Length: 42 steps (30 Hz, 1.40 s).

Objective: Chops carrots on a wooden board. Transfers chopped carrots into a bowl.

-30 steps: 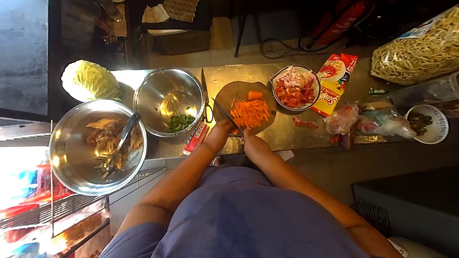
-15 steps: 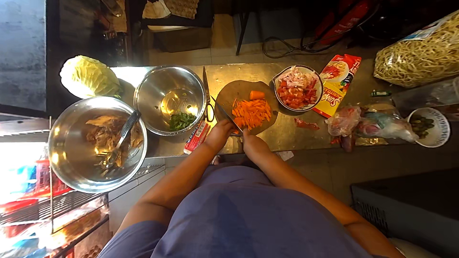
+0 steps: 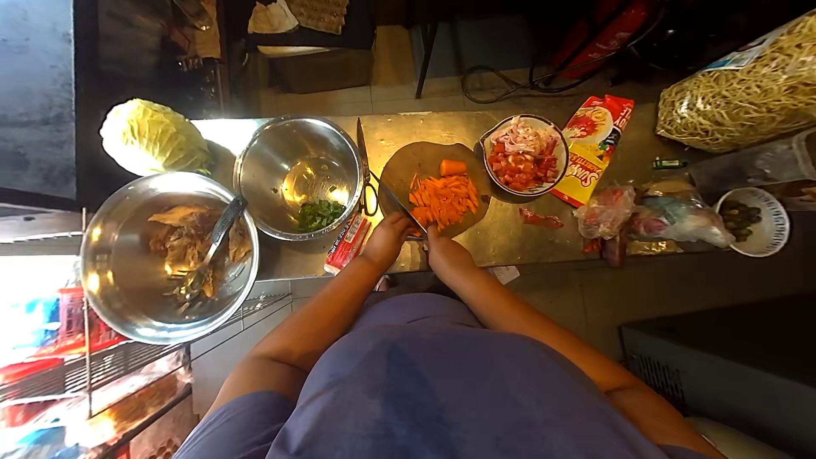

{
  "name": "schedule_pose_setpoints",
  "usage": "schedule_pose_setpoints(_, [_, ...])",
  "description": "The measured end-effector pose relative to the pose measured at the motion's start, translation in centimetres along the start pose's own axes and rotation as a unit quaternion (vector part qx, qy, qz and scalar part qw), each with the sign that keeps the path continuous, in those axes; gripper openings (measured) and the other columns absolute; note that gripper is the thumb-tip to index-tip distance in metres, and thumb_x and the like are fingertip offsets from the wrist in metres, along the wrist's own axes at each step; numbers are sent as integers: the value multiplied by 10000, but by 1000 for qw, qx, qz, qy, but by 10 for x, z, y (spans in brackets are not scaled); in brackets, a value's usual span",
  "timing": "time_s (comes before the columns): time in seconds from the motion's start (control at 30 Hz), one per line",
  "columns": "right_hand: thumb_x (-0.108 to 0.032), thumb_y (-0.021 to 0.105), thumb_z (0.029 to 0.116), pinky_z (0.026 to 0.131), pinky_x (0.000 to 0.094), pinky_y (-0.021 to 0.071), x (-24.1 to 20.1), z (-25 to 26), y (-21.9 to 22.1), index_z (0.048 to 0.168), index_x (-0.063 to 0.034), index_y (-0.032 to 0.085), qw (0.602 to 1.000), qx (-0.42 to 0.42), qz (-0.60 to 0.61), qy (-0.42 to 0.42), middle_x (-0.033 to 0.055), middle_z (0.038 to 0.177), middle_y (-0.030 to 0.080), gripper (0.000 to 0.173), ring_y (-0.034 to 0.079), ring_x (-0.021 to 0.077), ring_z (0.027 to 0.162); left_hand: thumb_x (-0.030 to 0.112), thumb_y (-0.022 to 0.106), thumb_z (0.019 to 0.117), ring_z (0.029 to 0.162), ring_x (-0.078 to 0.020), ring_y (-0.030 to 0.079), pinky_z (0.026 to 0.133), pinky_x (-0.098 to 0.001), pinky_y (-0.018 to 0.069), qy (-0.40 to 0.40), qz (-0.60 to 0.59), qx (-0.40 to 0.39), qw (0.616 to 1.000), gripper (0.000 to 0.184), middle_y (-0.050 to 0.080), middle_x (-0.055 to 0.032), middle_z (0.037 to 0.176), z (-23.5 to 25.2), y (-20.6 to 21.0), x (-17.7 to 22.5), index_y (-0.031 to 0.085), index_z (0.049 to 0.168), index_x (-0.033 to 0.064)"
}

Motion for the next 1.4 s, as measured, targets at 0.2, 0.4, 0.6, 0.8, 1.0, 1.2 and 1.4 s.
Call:
schedule_pose_setpoints(0.2, [-304, 377, 1139, 873, 581, 572, 4, 10, -9, 1424, -53, 449, 999, 9, 37, -29, 235, 1074, 699, 387, 709, 422, 1052, 24, 632, 999, 1088, -315, 695, 1008, -434, 552, 8, 2, 11, 1000, 125, 697, -191, 1145, -6, -3, 7, 730, 1058, -26])
schedule_pose_setpoints(0.4, [-223, 396, 1129, 862, 548, 580, -9, -18, -21, 1420, -59, 430, 1000, -9, 2, 1, 214, 1101, 692, 336, 709, 399, 1069, 14, 640, 988, 1057, -311, 704, 991, -431, 560, 21, 12, 18, 1000, 119, 708, -184, 1108, -10, -5, 7, 731, 1055, -25])
schedule_pose_setpoints(0.6, [-254, 381, 1135, 824, 559, 588, -5, 3, 4, 1380, -57, 445, 999, 19, 26, -12, 219, 1040, 698, 321, 724, 411, 1014, 20, 639, 993, 1075, -313, 701, 1002, -428, 555, 8, 12, 6, 1000, 127, 707, -185, 1122, -8, 1, -1, 733, 1064, -28])
schedule_pose_setpoints(0.8, [-250, 413, 1128, 862, 577, 573, -9, 0, -19, 1426, -64, 450, 1000, 0, 12, -19, 235, 1103, 699, 354, 706, 425, 1068, 27, 651, 987, 1067, -307, 706, 995, -432, 561, 11, 22, 11, 1000, 123, 709, -182, 1131, -7, -6, 8, 736, 1063, -20])
schedule_pose_setpoints(1.0, [-221, 367, 1135, 897, 554, 572, -12, -14, -10, 1441, -54, 434, 1000, -3, 14, 4, 227, 1159, 685, 355, 698, 403, 1113, 25, 642, 988, 1055, -310, 705, 990, -428, 561, 11, 41, -2, 999, 111, 707, -183, 1114, -8, -3, 5, 729, 1033, -28])
schedule_pose_setpoints(1.2, [-264, 381, 1137, 887, 561, 571, -9, 12, 8, 1415, -53, 462, 999, 11, 32, -30, 227, 1085, 704, 358, 706, 408, 1082, 21, 653, 982, 1057, -310, 704, 993, -430, 560, 24, 34, 13, 999, 101, 710, -180, 1103, -12, -4, 6, 736, 1024, -18])
schedule_pose_setpoints(1.4, [-271, 406, 1131, 863, 566, 577, -17, -8, -22, 1412, -55, 455, 999, -5, -4, -31, 222, 1100, 700, 358, 709, 412, 1066, -8, 639, 979, 1109, -318, 696, 1031, -428, 540, 38, 32, 6, 999, 132, 714, -184, 1135, -15, -4, 4, 739, 1062, -23])
Point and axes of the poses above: each hand's wrist, its own z-axis towards the middle knuckle, its own y-axis out of the palm, x = y × z, the point moved 8 cm from there along z, towards the middle knuckle
